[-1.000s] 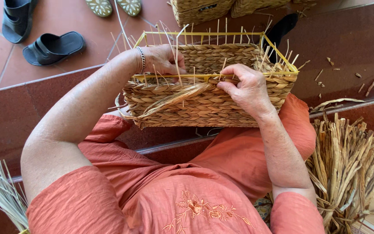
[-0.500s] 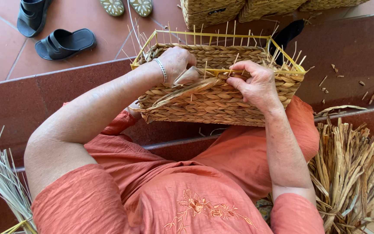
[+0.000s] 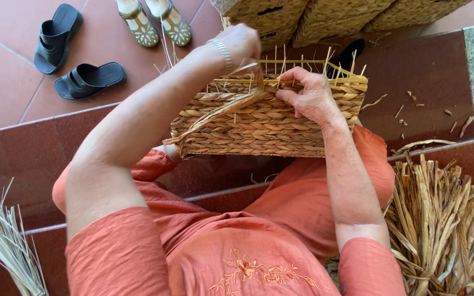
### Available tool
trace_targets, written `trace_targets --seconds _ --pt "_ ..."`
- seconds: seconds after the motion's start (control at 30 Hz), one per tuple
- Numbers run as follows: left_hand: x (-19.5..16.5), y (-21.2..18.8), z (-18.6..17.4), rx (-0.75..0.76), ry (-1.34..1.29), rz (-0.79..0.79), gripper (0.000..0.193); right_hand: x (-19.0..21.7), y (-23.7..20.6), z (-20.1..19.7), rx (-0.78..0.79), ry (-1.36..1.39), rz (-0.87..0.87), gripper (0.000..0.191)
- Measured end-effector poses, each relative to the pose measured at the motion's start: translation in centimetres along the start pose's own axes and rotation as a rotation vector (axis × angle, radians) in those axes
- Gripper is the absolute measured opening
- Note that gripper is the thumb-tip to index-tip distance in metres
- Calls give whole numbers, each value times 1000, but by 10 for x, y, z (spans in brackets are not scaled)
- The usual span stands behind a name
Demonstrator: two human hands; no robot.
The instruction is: The person weaves a rectangular basket using dried palm leaves, interlacing strands through a yellow frame. They trim excess material with shears and continue weaving the sides.
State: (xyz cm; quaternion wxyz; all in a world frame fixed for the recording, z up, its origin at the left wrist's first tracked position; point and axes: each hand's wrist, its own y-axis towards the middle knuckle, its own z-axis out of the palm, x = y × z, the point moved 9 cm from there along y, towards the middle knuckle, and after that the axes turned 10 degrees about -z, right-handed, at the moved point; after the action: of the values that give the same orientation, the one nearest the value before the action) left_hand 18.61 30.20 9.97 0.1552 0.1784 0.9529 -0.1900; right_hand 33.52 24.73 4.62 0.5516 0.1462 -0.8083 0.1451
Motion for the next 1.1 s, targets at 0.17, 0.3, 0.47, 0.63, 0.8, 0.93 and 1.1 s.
trace_targets --seconds 0.17,0.3,0.47,0.63,0.8,0.93,1.1 --pt "-70 -6 18 -60 297 72 14 8 7 0 28 -28 -46 27" --pt "-32 -71 72 -98 304 -32 10 15 4 1 -13 -88 -23 18" --pt "10 -109 105 -394 203 -86 6 27 4 1 -129 -283 -14 29" --pt "2 -121 111 -483 187 -76 7 19 0 0 -139 -188 0 29" --pt "8 -167 89 -433 473 -86 4 34 -9 -4 -271 -451 -373 30" --pt "41 -194 74 -303 341 -238 15 43 -30 -2 -462 -441 -557 42" --pt "83 -196 29 -603 434 -322 16 70 -50 38 -329 -564 -787 15"
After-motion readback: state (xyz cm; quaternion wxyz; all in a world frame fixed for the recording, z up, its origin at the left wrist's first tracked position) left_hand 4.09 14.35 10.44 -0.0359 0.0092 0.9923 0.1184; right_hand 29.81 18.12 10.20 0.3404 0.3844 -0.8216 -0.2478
